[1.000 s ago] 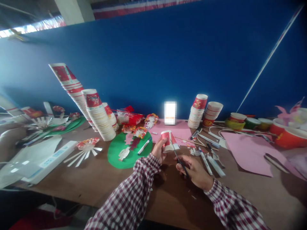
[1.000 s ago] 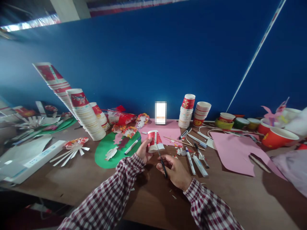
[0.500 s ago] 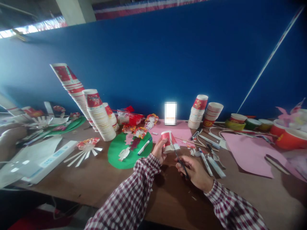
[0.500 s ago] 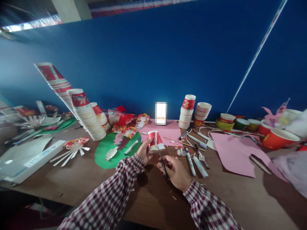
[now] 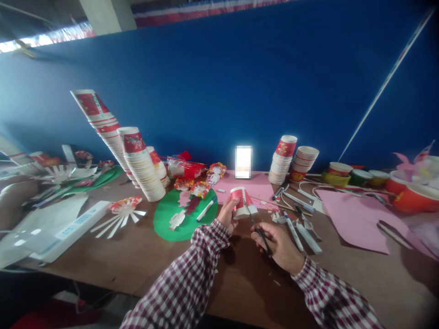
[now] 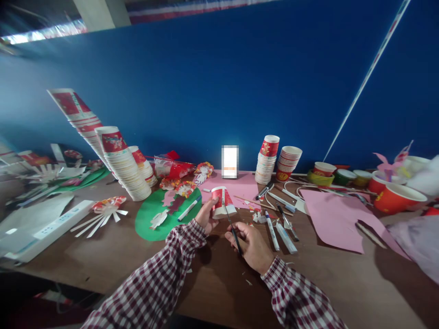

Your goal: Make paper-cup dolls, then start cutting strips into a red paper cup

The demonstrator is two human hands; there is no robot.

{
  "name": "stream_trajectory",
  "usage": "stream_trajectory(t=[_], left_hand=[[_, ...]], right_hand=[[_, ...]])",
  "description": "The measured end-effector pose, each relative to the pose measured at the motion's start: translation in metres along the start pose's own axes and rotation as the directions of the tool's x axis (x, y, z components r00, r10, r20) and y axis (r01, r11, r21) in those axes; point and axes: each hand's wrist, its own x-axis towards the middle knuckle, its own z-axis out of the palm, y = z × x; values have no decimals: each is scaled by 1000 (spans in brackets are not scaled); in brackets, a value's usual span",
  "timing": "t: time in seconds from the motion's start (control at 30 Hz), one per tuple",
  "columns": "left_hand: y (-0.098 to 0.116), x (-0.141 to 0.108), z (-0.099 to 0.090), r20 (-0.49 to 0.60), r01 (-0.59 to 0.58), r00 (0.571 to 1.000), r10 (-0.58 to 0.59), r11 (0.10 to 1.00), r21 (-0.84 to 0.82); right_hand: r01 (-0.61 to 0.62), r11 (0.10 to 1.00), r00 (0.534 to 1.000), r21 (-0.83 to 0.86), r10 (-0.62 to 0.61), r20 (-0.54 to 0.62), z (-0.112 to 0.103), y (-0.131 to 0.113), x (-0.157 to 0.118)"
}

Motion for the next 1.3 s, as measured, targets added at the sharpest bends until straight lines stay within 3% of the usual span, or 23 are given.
stream_trajectory(t=[0.2,0.8,1.3], left_hand=[[-1,-1,1,25,-18,1000,17,999,33],[-1,-3,4,40,-41,998,38,997,67],[-7,-8,9,62,-59,997,51,988,139]], right_hand=[[39,999,999,-8,-39,-6,0,6,0],[-28,996,999,79,26,28,-2,-3,1],[19,999,999,40,-18,-28,-3,2,2]])
